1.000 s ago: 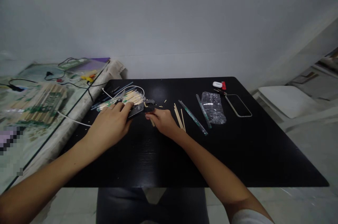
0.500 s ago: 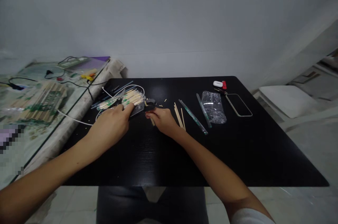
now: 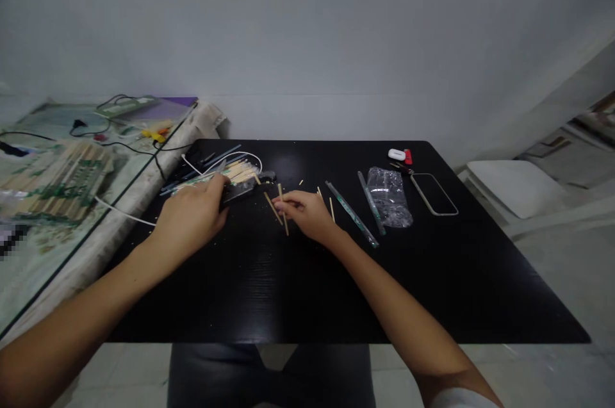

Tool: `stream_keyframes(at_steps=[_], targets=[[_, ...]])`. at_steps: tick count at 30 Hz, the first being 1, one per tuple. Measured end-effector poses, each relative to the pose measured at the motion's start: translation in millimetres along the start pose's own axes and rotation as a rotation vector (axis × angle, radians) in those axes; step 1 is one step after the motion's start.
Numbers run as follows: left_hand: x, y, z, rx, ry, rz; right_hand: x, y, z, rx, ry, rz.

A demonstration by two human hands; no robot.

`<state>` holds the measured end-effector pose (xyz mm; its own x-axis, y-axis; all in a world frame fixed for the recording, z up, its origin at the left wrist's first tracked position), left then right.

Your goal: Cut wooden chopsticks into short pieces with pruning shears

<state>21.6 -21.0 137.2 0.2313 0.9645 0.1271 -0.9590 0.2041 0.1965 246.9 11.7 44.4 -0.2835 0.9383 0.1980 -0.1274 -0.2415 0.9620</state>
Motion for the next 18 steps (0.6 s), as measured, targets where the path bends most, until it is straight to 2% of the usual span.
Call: stream_keyframes(at_steps=[2, 5, 7, 11, 13, 15, 18], targets=[[4.0, 4.7, -10.6, -0.063, 0.0, 0.06, 1.0, -3.9, 14.4, -0.093, -0.041, -0.081], [8.7, 3.7, -33.0, -0.207, 0.014, 0.091, 1.7, -12.0, 28.3, -0.438, -0.04, -0.17], [10.4, -2.8, -48.3, -0.315, 0.03, 0.086, 0.4, -17.9, 28.7, -0.621, -0.009, -0.188], [11.3, -22.0, -67.6, -0.489, 0.053, 0.058, -6.4, -25.9, 17.7, -0.759, 0.017, -0.202], [11.2, -29.3, -72.0, -0.559, 0.083, 0.05, -9.6, -24.5, 13.5, -0.771, -0.016, -0.163], [10.5, -33.1, -74.4, -0.631, 0.11, 0.056, -12.2, -19.4, 11.2, -0.681, -0.07, -0.103], [7.6, -33.8, -76.5, -0.742, 0.136, 0.041, -16.7, -11.2, 5.9, -0.289, -0.03, -0.144]])
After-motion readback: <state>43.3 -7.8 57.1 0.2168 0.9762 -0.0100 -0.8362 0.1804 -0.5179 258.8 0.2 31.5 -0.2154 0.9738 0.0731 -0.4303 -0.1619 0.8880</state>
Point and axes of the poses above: each hand's wrist, its own x-axis towards the middle knuckle, its own z-axis out of the back of the hand, y = z × x, the point moved 2 cm from there along x, towards the middle knuckle
